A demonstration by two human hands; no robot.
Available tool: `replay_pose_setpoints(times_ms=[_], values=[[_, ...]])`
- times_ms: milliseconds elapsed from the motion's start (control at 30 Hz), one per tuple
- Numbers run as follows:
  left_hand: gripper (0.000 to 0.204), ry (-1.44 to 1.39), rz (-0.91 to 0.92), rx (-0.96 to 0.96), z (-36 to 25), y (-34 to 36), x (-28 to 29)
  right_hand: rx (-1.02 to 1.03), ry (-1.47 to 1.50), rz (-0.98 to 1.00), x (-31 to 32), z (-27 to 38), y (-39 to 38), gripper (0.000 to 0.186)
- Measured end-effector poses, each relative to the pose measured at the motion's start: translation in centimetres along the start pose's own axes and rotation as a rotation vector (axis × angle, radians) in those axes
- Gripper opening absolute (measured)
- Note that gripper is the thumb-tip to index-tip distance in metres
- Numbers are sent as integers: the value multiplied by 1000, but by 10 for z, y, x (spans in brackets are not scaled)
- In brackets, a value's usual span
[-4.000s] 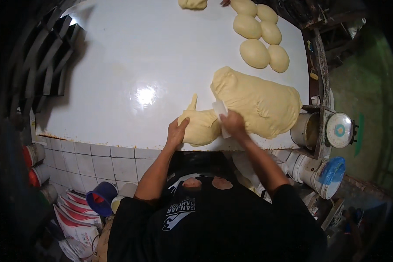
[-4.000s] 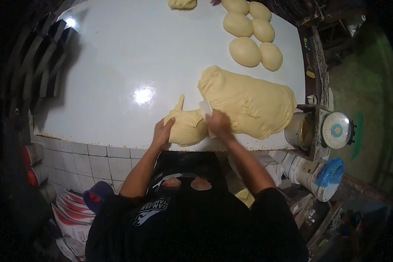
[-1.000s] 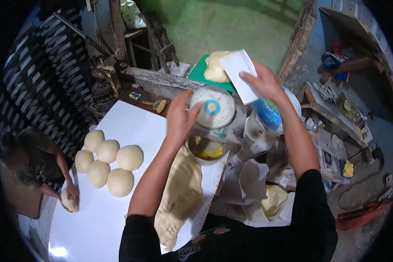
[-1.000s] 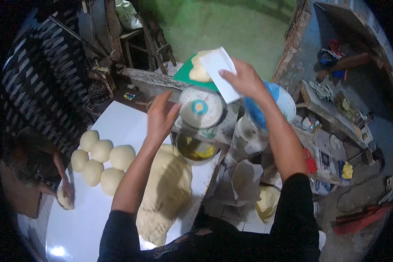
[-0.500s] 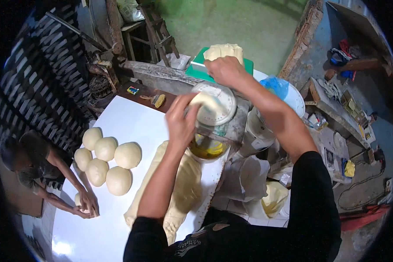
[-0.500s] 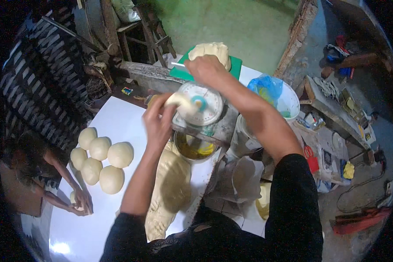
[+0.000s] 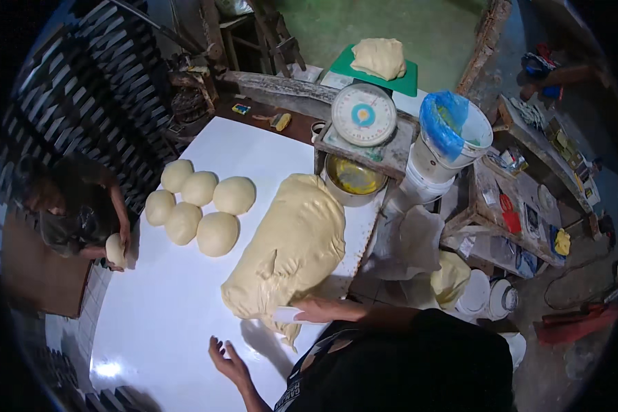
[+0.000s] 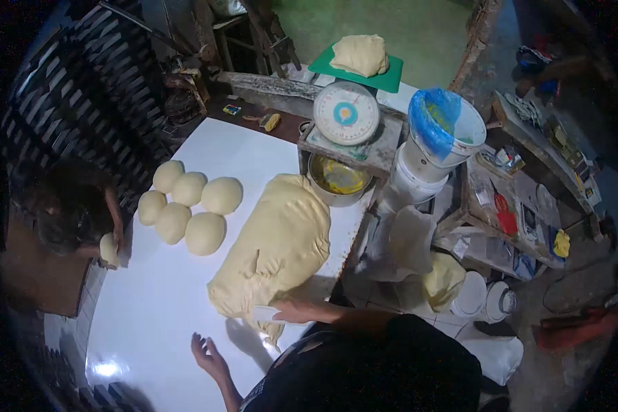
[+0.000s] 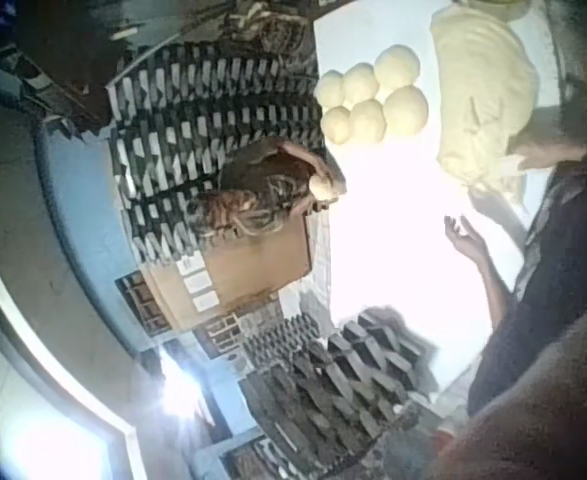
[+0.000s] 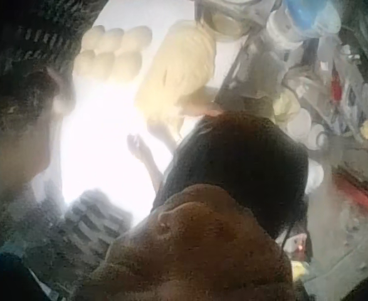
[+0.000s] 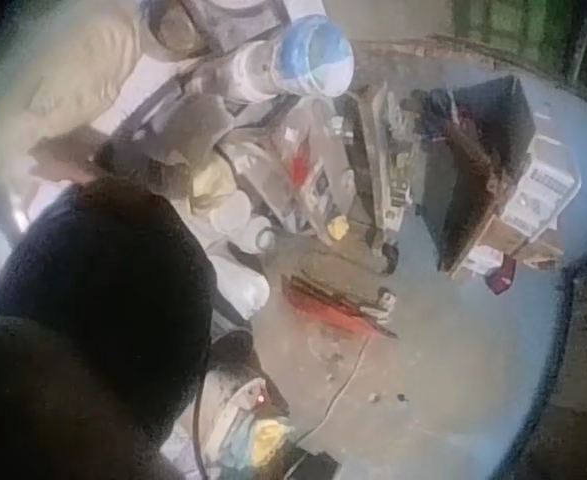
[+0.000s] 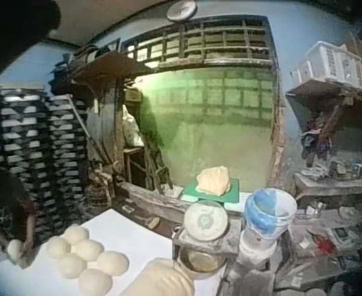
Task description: The person uses a bench scraper to cut portions of dough from a large mass, weighs each portion on a scale, and then rolls and shapes the portions by hand on a white table.
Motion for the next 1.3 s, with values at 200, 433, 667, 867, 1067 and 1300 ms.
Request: replay_pose_setpoints(times_ms=[200,433,667,867,1067,1300], values=[[35,29,27,-51,-9,15,-3,124,-111,-233,46,6,-11,45],[29,-111,366,-310,-138,66,-136,-77,12,-307,167,-45,-69,64],[51,-693,781,-406,-363,111,-293,-88,232,-1257,529,-54,-220,36],[79,-1243,1192,-123,-533,129,-450,-422,147,-1290,749,-177,-228,30],[94,-1344,1238,358,-557,139,-553,-80,369,-956,762,-187,-129,39],[85,-1864,1115,508,-484,172,-484,503,854,-531,616,-12,-33,41]])
Point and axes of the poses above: each hand's wrist, its own y-axis towards the middle knuckle, its own x-axis out of the back of the hand, z = x × y, the point moved 8 cm from there along y, towards the middle knuckle, and after that the axes turned 5 degrees about -y, right-handed, at the moved point
